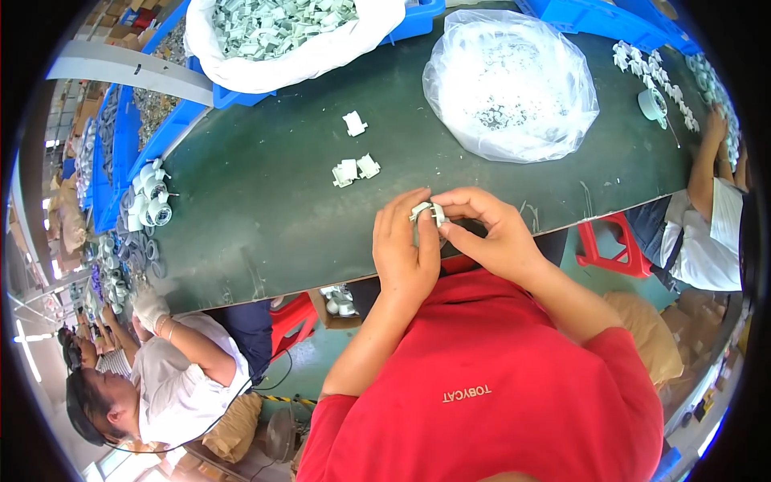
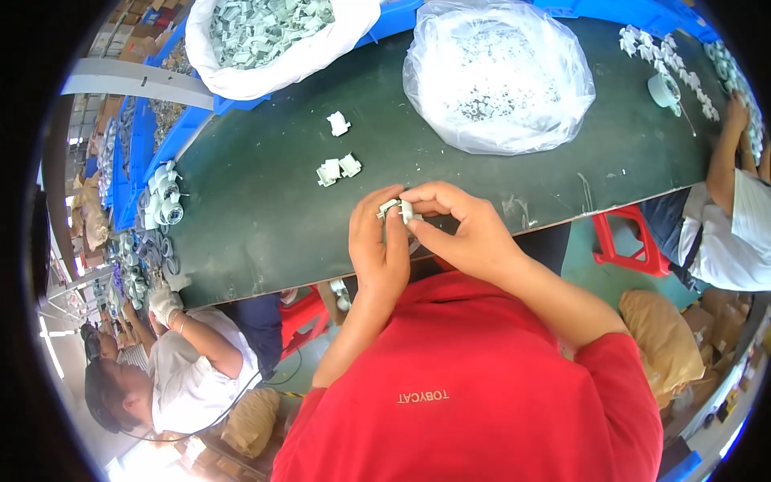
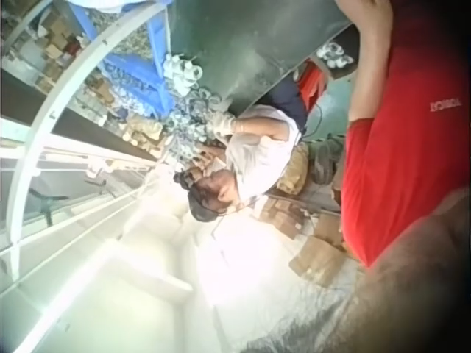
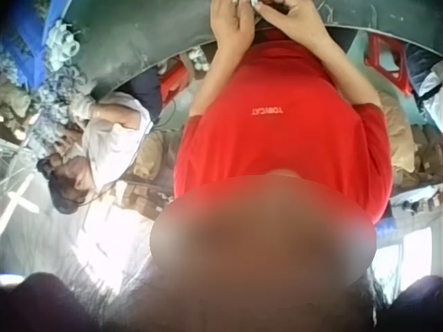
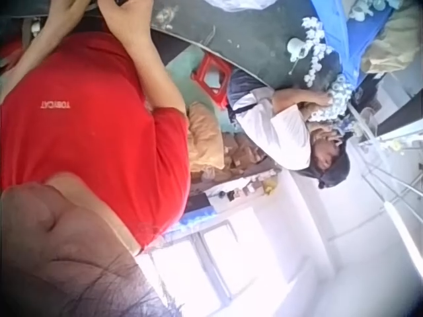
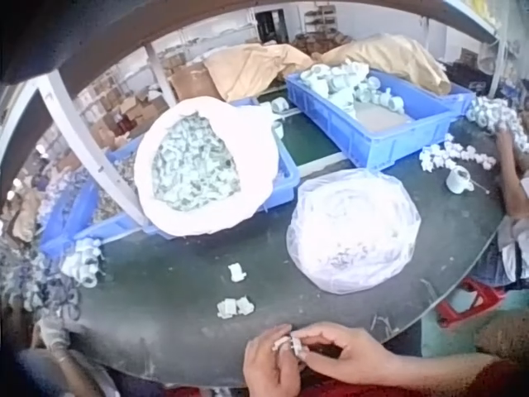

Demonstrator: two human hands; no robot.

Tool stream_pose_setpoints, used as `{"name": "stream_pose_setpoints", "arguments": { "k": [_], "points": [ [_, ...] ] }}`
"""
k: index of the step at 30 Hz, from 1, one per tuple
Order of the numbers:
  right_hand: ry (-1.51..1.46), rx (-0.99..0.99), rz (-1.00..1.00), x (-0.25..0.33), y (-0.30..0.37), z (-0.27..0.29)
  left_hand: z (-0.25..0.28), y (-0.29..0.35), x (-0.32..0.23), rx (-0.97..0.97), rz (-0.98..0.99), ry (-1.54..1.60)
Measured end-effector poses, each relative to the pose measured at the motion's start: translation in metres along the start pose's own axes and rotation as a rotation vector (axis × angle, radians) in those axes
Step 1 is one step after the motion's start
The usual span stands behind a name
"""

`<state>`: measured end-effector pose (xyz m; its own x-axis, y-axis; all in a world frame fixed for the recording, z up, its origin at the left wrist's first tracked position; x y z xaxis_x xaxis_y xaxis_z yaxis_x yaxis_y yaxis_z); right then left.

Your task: The person assembles small plastic housing units by hand, inserting metal contacts, pins, and springs into them from bins on a factory assembly line.

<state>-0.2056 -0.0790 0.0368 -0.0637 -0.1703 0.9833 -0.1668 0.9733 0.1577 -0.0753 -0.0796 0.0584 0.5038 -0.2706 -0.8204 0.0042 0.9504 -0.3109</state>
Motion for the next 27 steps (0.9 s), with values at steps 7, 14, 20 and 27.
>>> {"name": "stream_pose_setpoints", "arguments": {
  "k": [7, 14, 20, 27],
  "points": [
    [-0.044, -0.090, 0.036, -0.009, 0.001, 0.001, -0.001, -0.001, -0.006, 0.054, -0.064, -0.032],
    [-0.038, -0.138, 0.032, -0.003, 0.006, -0.003, -0.005, 0.001, -0.010, 0.055, -0.105, -0.062],
    [0.254, -0.292, 0.302, 0.007, 0.017, 0.004, -0.007, 0.003, -0.010, 0.030, -0.162, -0.065],
    [-0.103, -0.118, -0.002, -0.016, 0.002, 0.002, -0.003, 0.001, -0.001, 0.016, -0.093, 0.055]
  ]
}}
Point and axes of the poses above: each hand's wrist, its own y-axis away from the middle knuckle, its own z-axis out of the back of the hand, x = y × z, the point moved 10 cm from there along -y, towards the middle knuckle, and after that the axes turned 4 degrees about -x, right-handed, at the moved point
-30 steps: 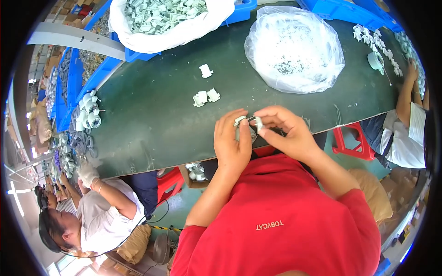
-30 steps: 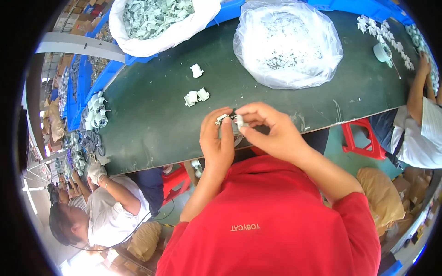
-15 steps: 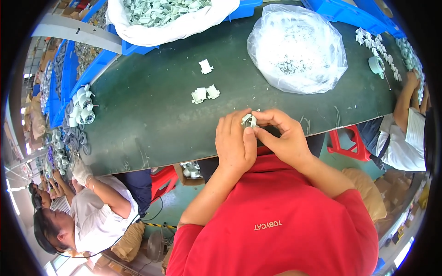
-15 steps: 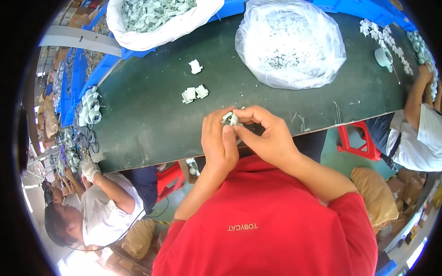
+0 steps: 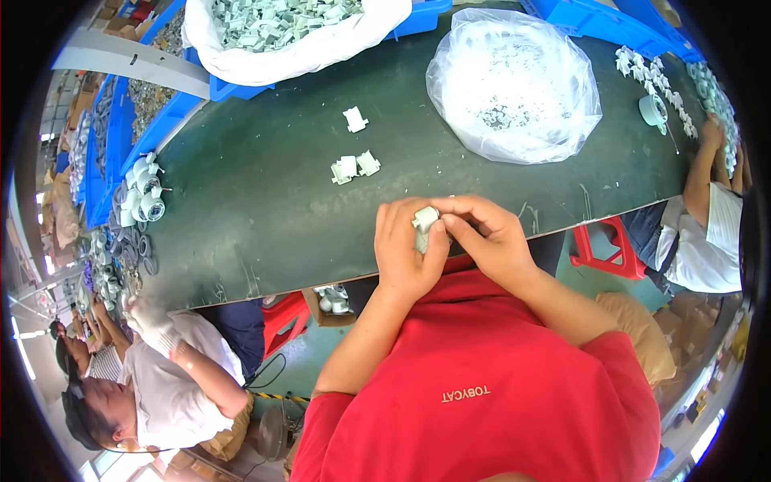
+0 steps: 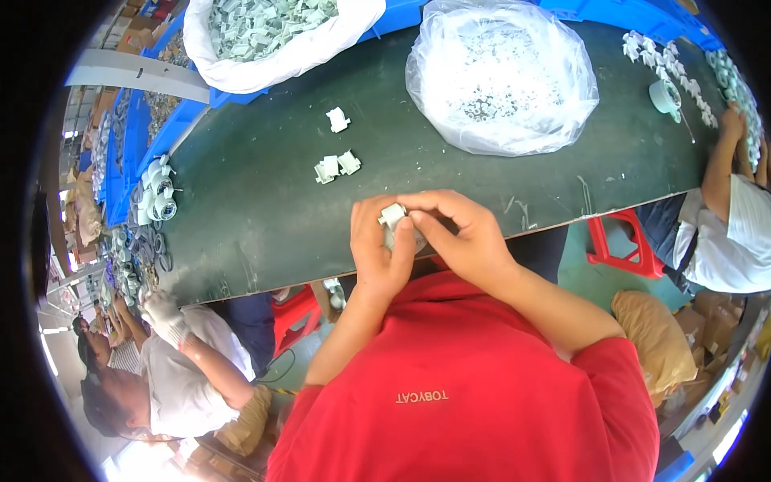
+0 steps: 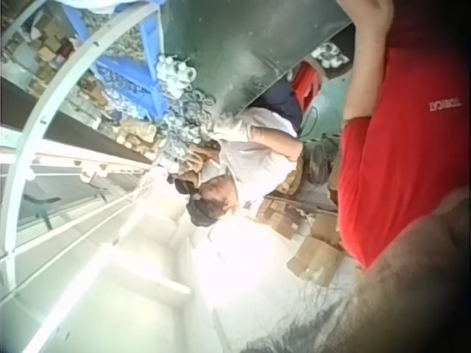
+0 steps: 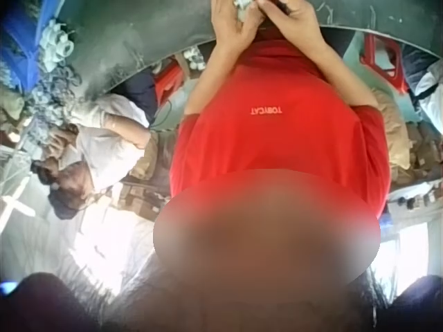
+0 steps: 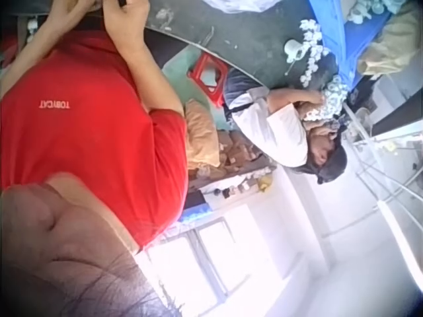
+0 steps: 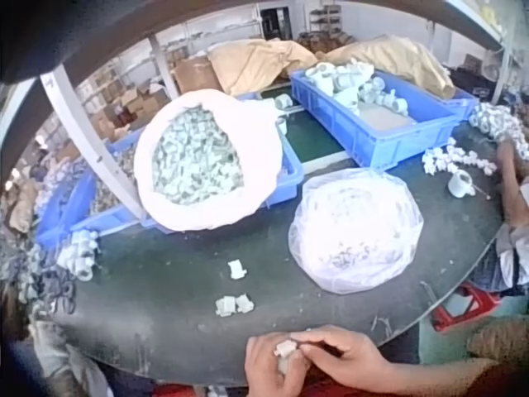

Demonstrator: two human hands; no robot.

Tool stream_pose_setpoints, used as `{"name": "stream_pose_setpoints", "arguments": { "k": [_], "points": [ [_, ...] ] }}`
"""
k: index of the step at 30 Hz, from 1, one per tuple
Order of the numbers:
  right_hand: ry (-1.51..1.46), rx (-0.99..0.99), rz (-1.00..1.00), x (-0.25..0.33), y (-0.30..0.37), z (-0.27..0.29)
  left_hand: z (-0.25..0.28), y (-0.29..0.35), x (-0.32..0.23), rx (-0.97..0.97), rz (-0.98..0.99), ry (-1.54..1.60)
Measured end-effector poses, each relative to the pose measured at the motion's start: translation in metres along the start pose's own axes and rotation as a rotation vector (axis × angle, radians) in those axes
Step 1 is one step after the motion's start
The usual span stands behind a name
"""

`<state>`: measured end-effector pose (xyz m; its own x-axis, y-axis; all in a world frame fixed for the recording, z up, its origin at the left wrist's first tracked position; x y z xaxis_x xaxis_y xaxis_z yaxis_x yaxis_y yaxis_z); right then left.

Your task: The person assembles small plastic housing units by hand, inserting metal contacts, pins, and springs into them from bins on a factory assembly line.

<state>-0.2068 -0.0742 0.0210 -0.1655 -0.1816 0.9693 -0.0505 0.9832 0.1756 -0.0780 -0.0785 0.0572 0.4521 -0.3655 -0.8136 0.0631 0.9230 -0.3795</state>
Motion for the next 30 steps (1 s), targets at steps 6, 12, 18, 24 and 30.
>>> {"name": "stream_pose_setpoints", "arguments": {
  "k": [6, 12, 18, 24, 30],
  "points": [
    [0.465, -0.091, 0.510, 0.041, 0.007, 0.002, -0.009, 0.003, 0.014, 0.095, 0.163, 0.296],
    [0.462, -0.065, 0.460, 0.049, 0.001, 0.011, -0.003, -0.007, -0.011, 0.181, -0.055, 0.019],
    [0.849, -0.371, 0.536, 0.073, -0.043, 0.083, 0.003, -0.006, -0.022, 0.066, -0.122, -0.175],
    [1.141, -0.307, 0.338, 0.059, -0.078, 0.107, 0.004, -0.002, -0.015, 0.114, -0.141, -0.334],
    [1.107, -0.199, 0.374, 0.061, -0.086, 0.109, 0.015, -0.004, -0.011, 0.081, -0.140, -0.339]
  ]
}}
Point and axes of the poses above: each hand's wrist, its own y-axis away from the middle knuckle, its own z-axis out of the back of the hand, x = y × z, the point moved 10 cm from there along -y, towards the middle knuckle, and after that the axes turned 4 degrees about -x, right-handed, at the moved point
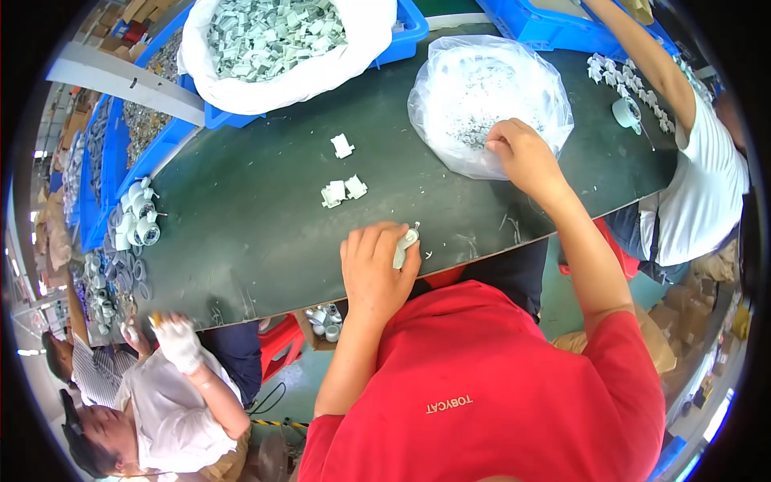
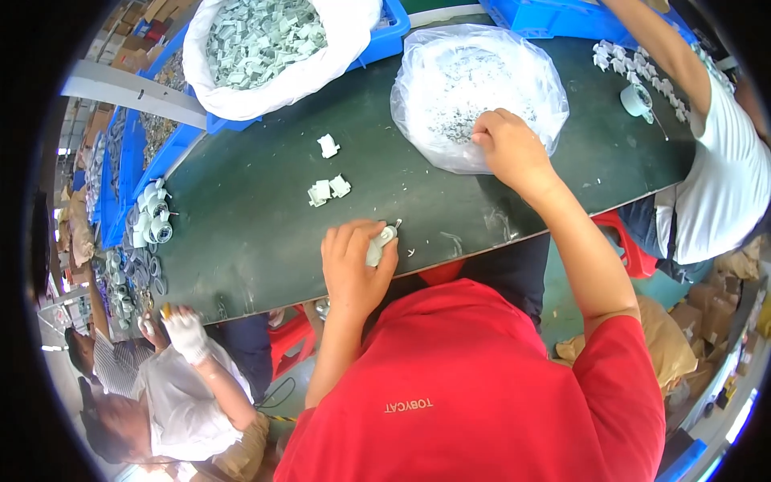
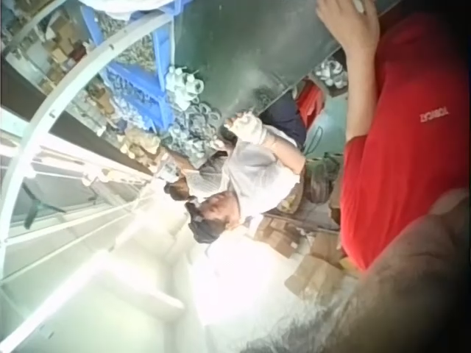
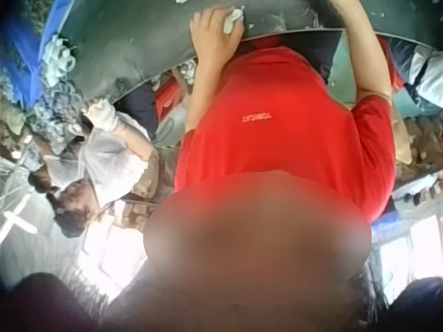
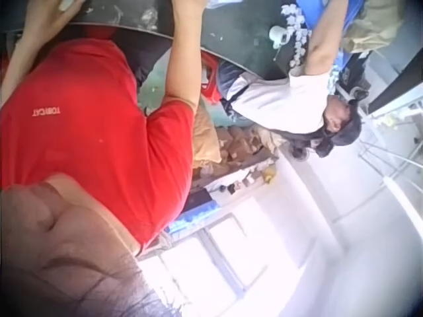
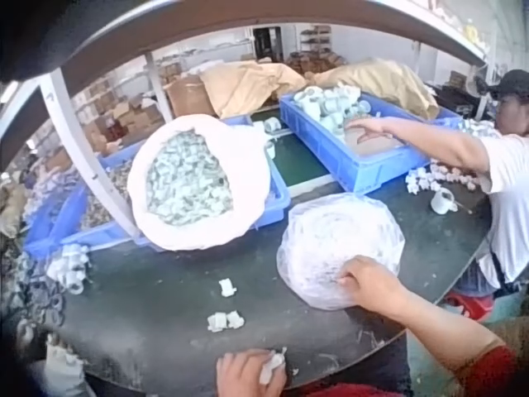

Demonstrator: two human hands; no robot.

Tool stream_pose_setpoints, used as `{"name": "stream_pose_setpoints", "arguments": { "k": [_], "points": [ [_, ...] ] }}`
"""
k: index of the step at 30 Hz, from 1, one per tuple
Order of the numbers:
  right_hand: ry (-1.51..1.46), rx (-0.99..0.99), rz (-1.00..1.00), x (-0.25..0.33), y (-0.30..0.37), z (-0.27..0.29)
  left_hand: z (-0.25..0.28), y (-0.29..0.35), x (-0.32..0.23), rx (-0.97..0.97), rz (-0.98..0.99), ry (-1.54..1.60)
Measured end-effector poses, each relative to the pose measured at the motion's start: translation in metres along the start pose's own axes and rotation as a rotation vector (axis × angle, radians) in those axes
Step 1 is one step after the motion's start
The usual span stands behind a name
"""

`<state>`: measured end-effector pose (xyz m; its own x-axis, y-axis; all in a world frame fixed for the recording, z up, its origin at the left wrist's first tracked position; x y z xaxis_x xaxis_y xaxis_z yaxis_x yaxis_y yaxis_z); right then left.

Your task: The person assembles small plastic housing units by hand, inserting metal contacts, pins, and springs into them from bins on a factory assembly line.

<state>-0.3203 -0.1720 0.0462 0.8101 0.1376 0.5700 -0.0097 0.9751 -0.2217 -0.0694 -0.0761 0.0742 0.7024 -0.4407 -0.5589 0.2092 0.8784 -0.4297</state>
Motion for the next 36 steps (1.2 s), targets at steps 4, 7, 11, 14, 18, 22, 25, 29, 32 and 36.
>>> {"name": "stream_pose_setpoints", "arguments": {
  "k": [4, 7, 11, 14, 18, 22, 25, 29, 32, 36],
  "points": [
    [-0.308, -0.073, -0.236, -0.020, -0.002, 0.010, 0.003, 0.003, 0.009, 0.011, 0.018, -0.037],
    [-0.545, -0.113, -0.221, -0.008, 0.007, 0.021, -0.002, 0.002, 0.011, 0.015, 0.014, 0.039],
    [-0.841, 0.309, -0.391, 0.050, 0.052, -0.027, 0.001, 0.002, 0.012, 0.045, 0.043, 0.032],
    [-1.004, 0.408, -0.361, 0.081, 0.074, -0.060, 0.000, 0.001, 0.012, 0.056, 0.044, 0.024],
    [-1.084, 0.449, -0.310, 0.097, 0.084, -0.088, 0.003, 0.001, 0.014, 0.032, 0.023, 0.055],
    [-1.023, 0.458, -0.283, 0.105, 0.079, -0.091, 0.004, 0.001, 0.015, 0.025, 0.004, 0.064],
    [-1.125, 0.513, -0.330, 0.110, 0.080, -0.099, 0.004, 0.003, 0.019, 0.008, 0.010, 0.073],
    [-1.113, 0.533, -0.431, 0.113, 0.077, -0.099, 0.006, 0.005, 0.019, -0.031, 0.001, 0.085],
    [-1.115, 0.563, -0.427, 0.113, 0.083, -0.109, 0.008, 0.009, 0.019, -0.089, 0.004, 0.108],
    [-1.169, 0.515, -0.473, 0.116, 0.084, -0.111, 0.012, 0.014, 0.022, -0.180, 0.015, 0.082]
  ]
}}
Point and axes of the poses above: each hand's wrist, its own y-axis away from the middle knuckle, its own z-axis out of the back of the hand, x = y × z, the point moved 10 cm from there along -y, towards the middle knuckle, and after that the axes turned 4 degrees about -x, right-handed, at the moved point
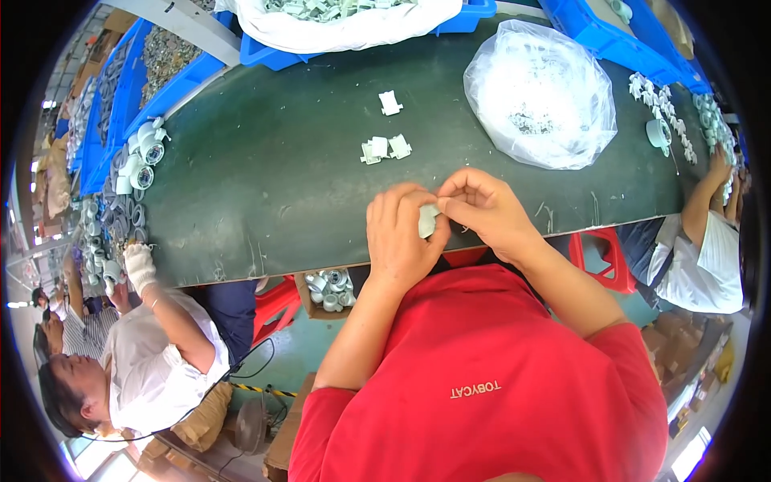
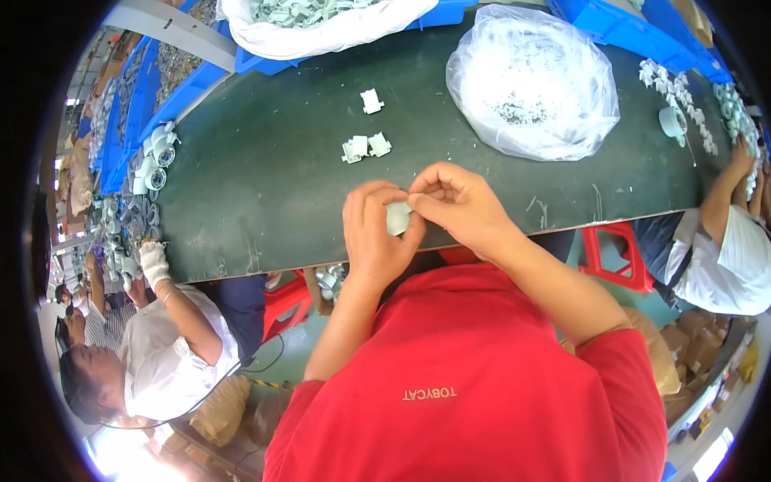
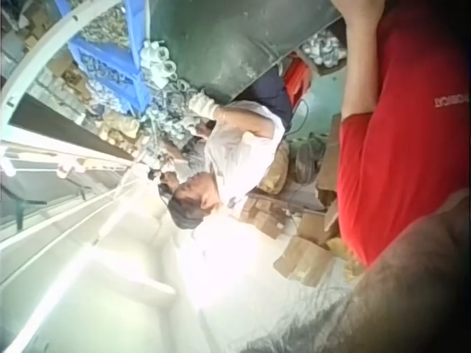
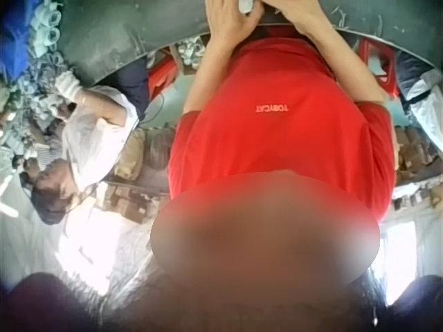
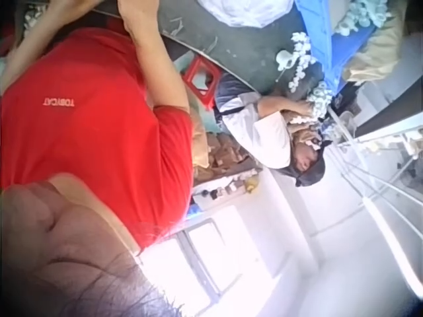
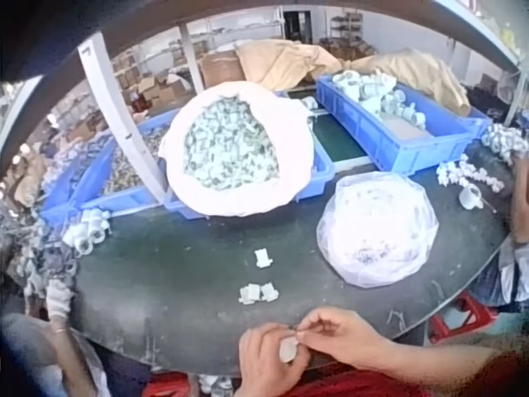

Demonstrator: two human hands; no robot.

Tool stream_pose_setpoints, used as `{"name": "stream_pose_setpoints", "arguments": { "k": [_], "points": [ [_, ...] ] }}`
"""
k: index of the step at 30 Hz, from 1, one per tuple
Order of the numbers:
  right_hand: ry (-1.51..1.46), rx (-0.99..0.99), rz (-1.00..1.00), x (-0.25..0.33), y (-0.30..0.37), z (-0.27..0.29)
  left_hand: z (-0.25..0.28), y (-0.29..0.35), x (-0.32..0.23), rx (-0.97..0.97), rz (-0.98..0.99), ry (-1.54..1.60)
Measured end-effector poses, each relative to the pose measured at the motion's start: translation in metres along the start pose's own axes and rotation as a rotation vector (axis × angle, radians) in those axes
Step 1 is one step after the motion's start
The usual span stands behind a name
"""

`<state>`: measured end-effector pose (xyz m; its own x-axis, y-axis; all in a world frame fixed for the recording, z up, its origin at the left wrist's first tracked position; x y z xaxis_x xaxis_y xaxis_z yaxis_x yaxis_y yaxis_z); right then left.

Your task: The person assembles small plastic housing units by hand, inserting metal contacts, pins, and springs into them from bins on a factory assembly line.

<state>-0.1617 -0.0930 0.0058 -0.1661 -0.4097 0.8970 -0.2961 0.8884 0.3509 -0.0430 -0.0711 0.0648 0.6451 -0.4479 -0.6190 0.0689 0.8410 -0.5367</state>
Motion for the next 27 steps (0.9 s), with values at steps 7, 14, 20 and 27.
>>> {"name": "stream_pose_setpoints", "arguments": {
  "k": [7, 14, 20, 27],
  "points": [
    [0.013, 0.024, -0.027, 0.006, -0.001, 0.004, 0.004, 0.002, 0.005, -0.056, -0.016, 0.036],
    [-0.004, 0.045, -0.014, 0.003, -0.002, -0.003, 0.006, -0.002, 0.001, -0.041, -0.041, 0.043],
    [0.287, 0.025, 0.210, -0.006, 0.001, -0.008, 0.014, 0.005, 0.006, 0.120, -0.087, 0.091],
    [0.799, -0.567, 0.997, 0.122, 0.084, 0.087, 0.127, 0.010, 0.119, -0.243, 0.226, -0.458]
  ]
}}
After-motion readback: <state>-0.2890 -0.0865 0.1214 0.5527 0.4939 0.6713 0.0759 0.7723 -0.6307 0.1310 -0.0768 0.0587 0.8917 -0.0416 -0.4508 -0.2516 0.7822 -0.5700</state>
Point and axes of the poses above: each hand's wrist, its own y-axis away from the middle knuckle, its own z-axis out of the back of the hand, x = y × z, the point moved 10 cm from there along -y, towards the middle knuckle, and after that the axes turned 4 degrees about -x, right-handed, at the moved point
